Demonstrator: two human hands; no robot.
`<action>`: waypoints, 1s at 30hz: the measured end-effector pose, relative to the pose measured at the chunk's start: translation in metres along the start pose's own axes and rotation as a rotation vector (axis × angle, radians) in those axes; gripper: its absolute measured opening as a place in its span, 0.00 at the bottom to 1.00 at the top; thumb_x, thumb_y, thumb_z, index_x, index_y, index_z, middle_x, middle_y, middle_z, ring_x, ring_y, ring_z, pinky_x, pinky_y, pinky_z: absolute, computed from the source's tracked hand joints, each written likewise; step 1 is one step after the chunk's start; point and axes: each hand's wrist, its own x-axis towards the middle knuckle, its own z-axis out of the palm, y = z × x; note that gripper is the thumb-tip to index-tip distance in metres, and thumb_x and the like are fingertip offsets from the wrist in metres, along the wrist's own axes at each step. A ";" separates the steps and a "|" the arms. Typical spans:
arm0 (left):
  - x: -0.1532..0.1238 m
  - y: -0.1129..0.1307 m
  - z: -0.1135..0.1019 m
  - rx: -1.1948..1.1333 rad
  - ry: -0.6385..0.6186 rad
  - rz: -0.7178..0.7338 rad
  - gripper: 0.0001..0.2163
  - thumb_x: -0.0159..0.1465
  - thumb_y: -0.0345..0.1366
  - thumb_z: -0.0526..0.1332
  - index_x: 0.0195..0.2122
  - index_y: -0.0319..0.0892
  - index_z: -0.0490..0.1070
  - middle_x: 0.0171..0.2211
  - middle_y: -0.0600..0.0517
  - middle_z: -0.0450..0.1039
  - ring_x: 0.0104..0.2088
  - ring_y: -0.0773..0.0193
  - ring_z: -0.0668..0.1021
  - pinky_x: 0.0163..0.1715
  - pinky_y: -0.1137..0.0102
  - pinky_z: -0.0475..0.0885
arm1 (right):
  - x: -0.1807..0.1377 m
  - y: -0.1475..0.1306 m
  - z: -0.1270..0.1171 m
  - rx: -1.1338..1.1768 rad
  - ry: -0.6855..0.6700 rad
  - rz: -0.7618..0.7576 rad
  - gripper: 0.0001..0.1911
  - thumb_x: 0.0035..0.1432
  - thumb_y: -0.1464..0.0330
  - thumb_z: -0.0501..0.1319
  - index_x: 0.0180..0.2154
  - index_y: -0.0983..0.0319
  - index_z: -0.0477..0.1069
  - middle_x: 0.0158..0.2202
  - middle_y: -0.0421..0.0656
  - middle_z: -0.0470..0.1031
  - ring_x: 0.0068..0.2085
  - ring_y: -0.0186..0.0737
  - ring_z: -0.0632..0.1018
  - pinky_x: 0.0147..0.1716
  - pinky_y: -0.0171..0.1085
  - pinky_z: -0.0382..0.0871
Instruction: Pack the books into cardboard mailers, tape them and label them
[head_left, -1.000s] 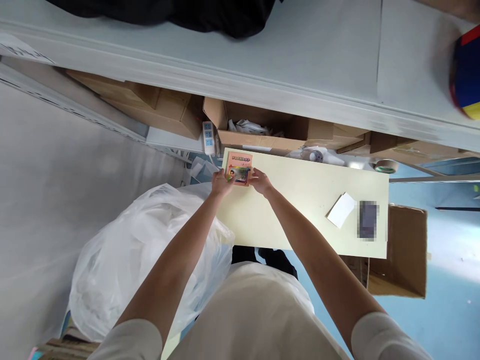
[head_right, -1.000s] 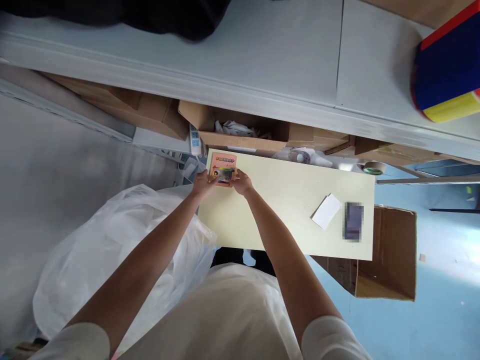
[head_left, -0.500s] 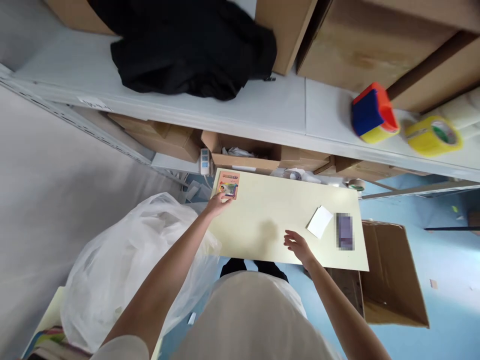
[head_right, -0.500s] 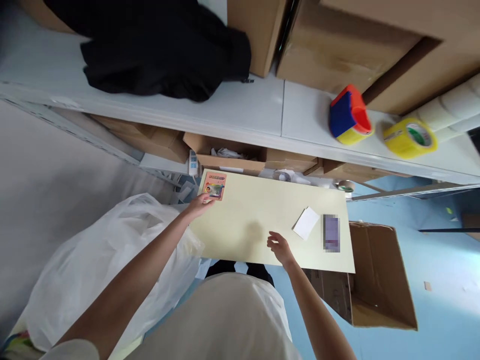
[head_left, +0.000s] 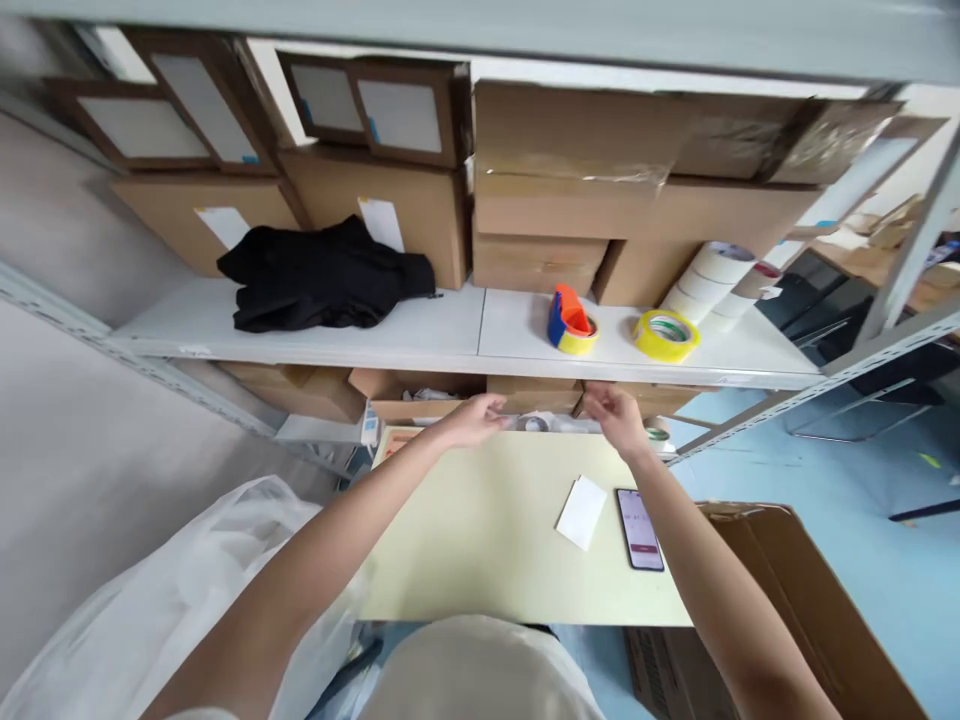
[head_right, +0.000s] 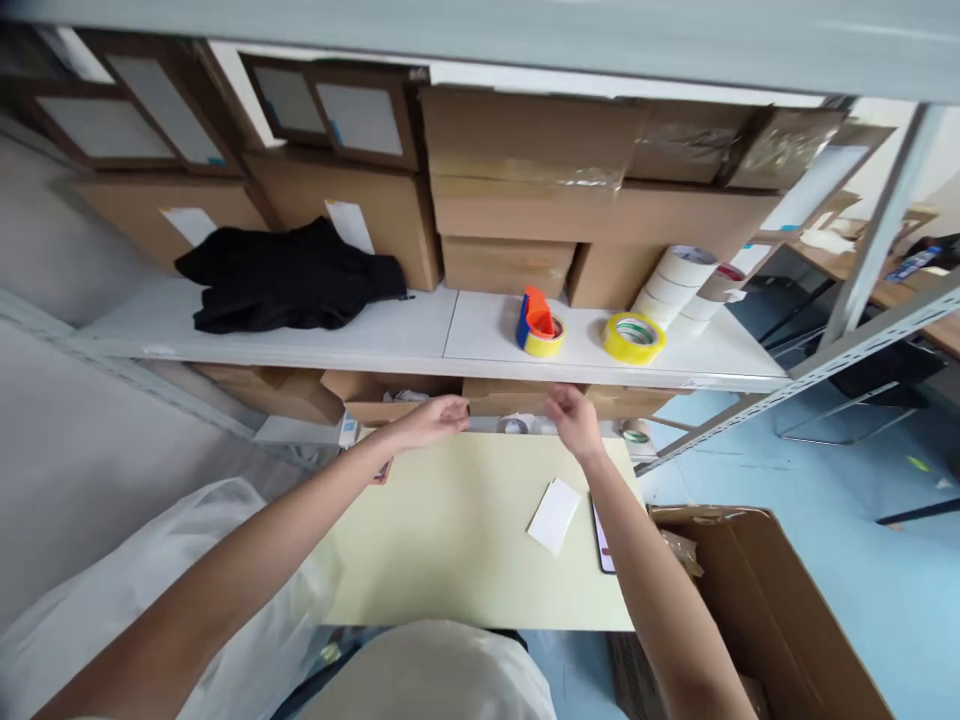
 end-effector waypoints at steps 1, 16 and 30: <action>0.017 0.021 0.007 -0.010 0.046 0.044 0.24 0.51 0.43 0.68 0.47 0.39 0.71 0.50 0.40 0.72 0.47 0.55 0.76 0.44 0.66 0.70 | 0.022 -0.014 -0.009 -0.013 0.049 -0.020 0.27 0.49 0.54 0.62 0.47 0.63 0.69 0.38 0.47 0.75 0.26 0.34 0.73 0.29 0.38 0.71; 0.129 0.110 0.078 -0.354 0.388 0.064 0.22 0.63 0.42 0.58 0.58 0.44 0.60 0.57 0.43 0.66 0.55 0.58 0.71 0.51 0.62 0.66 | 0.120 -0.048 0.002 0.136 0.066 0.221 0.30 0.48 0.62 0.63 0.53 0.59 0.60 0.45 0.47 0.70 0.34 0.37 0.74 0.24 0.33 0.72; -0.089 -0.032 0.182 -0.333 0.463 -0.032 0.20 0.59 0.45 0.61 0.51 0.45 0.64 0.53 0.43 0.66 0.53 0.56 0.70 0.43 0.66 0.72 | -0.139 0.090 0.031 0.073 -0.027 0.022 0.32 0.54 0.60 0.58 0.59 0.58 0.54 0.50 0.50 0.62 0.35 0.36 0.73 0.24 0.35 0.74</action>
